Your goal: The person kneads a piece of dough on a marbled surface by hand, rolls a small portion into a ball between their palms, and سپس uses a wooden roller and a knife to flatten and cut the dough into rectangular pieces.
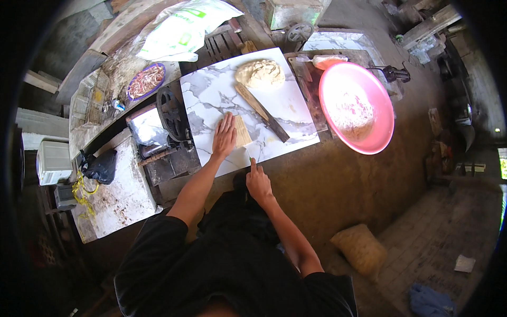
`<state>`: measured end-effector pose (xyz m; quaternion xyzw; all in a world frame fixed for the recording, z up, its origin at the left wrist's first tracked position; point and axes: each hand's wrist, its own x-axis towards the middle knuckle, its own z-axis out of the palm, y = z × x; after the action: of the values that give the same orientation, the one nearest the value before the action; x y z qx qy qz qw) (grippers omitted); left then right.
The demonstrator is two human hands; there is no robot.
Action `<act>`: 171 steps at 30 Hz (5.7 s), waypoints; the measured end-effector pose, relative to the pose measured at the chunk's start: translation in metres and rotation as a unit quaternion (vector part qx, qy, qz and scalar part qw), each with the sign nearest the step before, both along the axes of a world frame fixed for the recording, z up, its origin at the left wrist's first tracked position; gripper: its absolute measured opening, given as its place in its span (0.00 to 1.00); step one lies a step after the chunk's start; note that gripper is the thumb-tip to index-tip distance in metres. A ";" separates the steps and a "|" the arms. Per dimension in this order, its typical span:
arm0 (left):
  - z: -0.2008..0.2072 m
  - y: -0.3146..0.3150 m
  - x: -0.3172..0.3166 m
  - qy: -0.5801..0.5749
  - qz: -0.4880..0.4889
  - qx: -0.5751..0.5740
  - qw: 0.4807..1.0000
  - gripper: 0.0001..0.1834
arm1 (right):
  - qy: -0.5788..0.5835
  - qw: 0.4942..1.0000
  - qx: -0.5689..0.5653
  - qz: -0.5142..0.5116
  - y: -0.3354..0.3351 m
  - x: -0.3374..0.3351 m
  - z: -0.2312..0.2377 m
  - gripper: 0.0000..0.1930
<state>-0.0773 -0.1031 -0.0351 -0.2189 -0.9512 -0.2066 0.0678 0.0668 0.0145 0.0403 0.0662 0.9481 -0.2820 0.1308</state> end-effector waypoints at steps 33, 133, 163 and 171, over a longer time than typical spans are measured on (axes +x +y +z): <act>0.011 0.005 0.024 -0.046 0.005 0.002 0.999 0.27 | 0.004 1.000 -0.019 0.014 -0.018 -0.088 -0.018 0.27; 0.012 -0.006 0.004 -0.003 -0.052 -0.028 0.998 0.27 | 0.005 1.000 0.019 0.024 -0.006 -0.056 -0.009 0.25; 0.010 -0.009 0.007 -0.008 -0.047 0.035 0.998 0.25 | 0.030 0.999 -0.013 0.007 -0.010 -0.046 0.008 0.26; 0.012 -0.008 0.016 -0.017 -0.031 0.019 0.999 0.26 | 0.048 0.999 -0.012 0.014 -0.019 -0.081 -0.008 0.25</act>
<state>-0.0608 -0.1114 -0.0232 -0.2436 -0.9409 -0.2302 0.0493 -0.0140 -0.0041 0.0325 0.0377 0.9508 -0.2942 0.0899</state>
